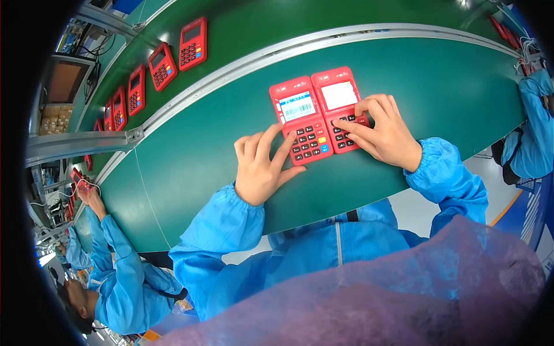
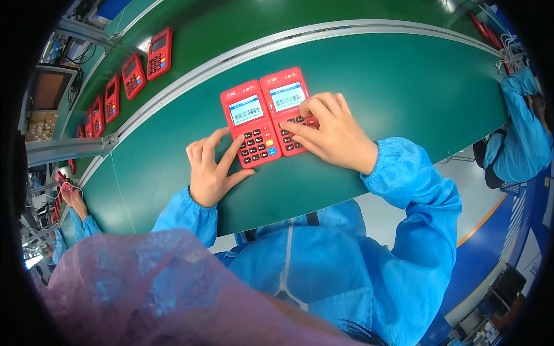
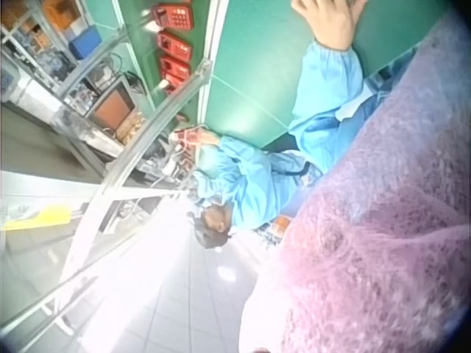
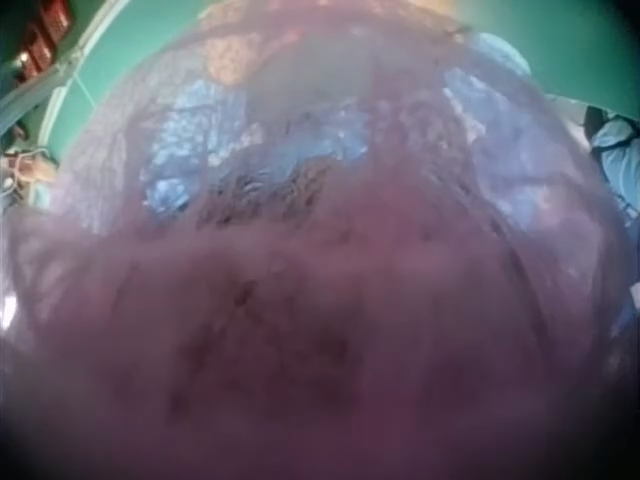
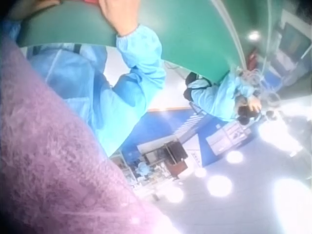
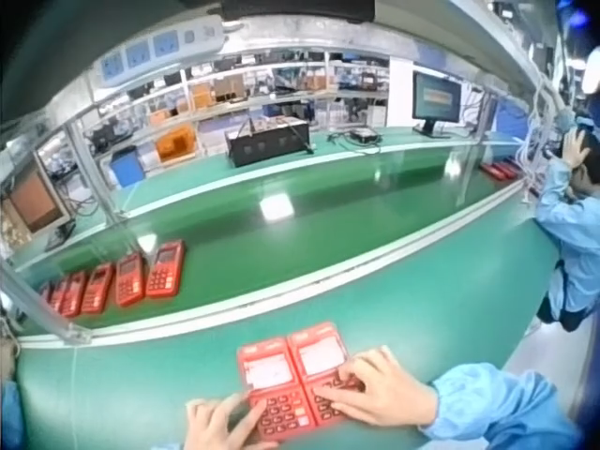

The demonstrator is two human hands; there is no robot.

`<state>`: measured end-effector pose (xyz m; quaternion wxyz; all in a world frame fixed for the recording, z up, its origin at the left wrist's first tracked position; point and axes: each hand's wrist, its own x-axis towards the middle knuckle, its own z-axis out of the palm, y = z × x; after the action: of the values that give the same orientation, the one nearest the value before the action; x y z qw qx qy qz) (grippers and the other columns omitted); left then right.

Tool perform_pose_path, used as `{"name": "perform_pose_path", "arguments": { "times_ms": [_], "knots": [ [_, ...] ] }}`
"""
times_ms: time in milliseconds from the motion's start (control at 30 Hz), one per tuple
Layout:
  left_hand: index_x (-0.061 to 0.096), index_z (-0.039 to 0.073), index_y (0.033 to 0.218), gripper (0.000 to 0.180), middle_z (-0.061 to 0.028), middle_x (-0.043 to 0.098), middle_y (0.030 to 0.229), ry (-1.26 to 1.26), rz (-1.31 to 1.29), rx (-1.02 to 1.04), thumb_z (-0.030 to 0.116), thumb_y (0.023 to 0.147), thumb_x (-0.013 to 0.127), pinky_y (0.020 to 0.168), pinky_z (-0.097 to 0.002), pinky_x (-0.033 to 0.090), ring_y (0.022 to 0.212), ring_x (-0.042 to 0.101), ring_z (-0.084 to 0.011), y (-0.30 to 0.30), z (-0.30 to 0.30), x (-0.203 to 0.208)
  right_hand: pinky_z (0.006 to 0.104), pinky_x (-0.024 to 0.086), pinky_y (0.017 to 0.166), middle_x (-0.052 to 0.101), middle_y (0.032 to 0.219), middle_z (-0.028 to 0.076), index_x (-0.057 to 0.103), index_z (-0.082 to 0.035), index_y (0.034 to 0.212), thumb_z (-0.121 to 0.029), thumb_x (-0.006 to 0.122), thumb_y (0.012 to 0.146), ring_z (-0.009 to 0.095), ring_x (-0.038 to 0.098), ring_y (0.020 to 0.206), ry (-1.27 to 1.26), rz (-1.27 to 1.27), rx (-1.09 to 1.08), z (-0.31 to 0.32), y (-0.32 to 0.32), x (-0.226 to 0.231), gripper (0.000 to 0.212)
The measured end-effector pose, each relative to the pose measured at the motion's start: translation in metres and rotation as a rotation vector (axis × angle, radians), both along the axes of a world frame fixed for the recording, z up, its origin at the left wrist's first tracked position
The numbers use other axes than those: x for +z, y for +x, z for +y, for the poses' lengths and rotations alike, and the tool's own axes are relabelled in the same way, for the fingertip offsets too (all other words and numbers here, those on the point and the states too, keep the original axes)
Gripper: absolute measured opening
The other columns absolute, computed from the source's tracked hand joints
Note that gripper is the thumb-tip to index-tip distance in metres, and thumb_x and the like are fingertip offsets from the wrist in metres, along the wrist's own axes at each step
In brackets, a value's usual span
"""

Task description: The person tests and scans handheld electronic devices on an assembly line by hand.

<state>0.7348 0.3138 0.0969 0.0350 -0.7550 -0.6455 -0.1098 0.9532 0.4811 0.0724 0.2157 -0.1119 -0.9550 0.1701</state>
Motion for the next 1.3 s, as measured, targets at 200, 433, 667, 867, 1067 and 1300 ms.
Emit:
{"name": "perform_pose_path", "arguments": {
  "times_ms": [200,433,667,867,1067,1300],
  "knots": [
    [0.06,0.014,0.116,0.052,-0.0055,0.048,0.118,0.1,-0.052,-0.118,0.032,0.069,0.073,0.085,-0.0389,0.037,0.097,0.042,-0.0209,0.01,-0.002,-0.002,0.0377,0.038,0.077,0.051,0.091,0.005,0.063,-0.015,0.109,-0.013,0.065,0.075,0.022,0.048,0.086,-0.048,0.073,-0.066,0.003,0.032,0.006,0.034],
    [0.063,0.015,0.111,0.044,-0.0037,0.049,0.113,0.088,-0.01,-0.134,0.028,0.07,0.074,0.084,-0.0388,0.037,0.096,0.043,-0.0194,0.012,0.007,-0.008,0.0369,0.038,0.08,0.053,0.098,0.003,0.063,-0.017,0.112,-0.019,0.066,0.078,0.021,0.048,0.094,-0.028,-0.002,-0.023,0.001,0.04,-0.005,0.034],
    [0.062,0.015,0.113,0.049,-0.0046,0.048,0.114,0.077,0.037,-0.14,0.027,0.068,0.074,0.084,-0.039,0.036,0.097,0.043,-0.0201,0.017,0.014,-0.005,0.0378,0.038,0.08,0.051,0.099,0.004,0.062,-0.019,0.115,-0.019,0.066,0.079,0.021,0.046,0.095,0.082,-0.067,-0.048,0.0,0.042,-0.004,0.036],
    [0.055,0.016,0.122,0.066,-0.0083,0.043,0.122,-0.039,-0.082,-0.007,0.033,0.062,0.076,0.087,-0.0434,0.033,0.101,0.041,-0.0267,0.015,0.02,0.003,0.0368,0.039,0.079,0.05,0.097,0.006,0.063,-0.016,0.112,-0.02,0.065,0.08,0.023,0.045,0.093,-0.017,0.007,-0.117,0.013,0.033,0.002,0.033],
    [0.058,0.015,0.118,0.065,-0.0046,0.042,0.127,-0.046,0.01,-0.059,0.039,0.06,0.076,0.089,-0.0443,0.032,0.103,0.041,-0.0262,0.011,0.031,0.002,0.0377,0.04,0.081,0.048,0.095,0.007,0.063,-0.018,0.113,-0.015,0.065,0.078,0.024,0.044,0.093,-0.004,-0.02,-0.11,0.016,0.025,-0.004,0.035],
    [0.058,0.011,0.118,0.066,-0.004,0.043,0.127,-0.06,0.011,-0.041,0.041,0.061,0.075,0.088,-0.0417,0.033,0.102,0.043,-0.0237,0.018,0.029,0.006,0.0371,0.04,0.081,0.049,0.096,0.006,0.063,-0.021,0.114,-0.016,0.067,0.076,0.024,0.044,0.093,0.087,-0.03,-0.109,0.014,0.027,0.001,0.039]
  ]
}}
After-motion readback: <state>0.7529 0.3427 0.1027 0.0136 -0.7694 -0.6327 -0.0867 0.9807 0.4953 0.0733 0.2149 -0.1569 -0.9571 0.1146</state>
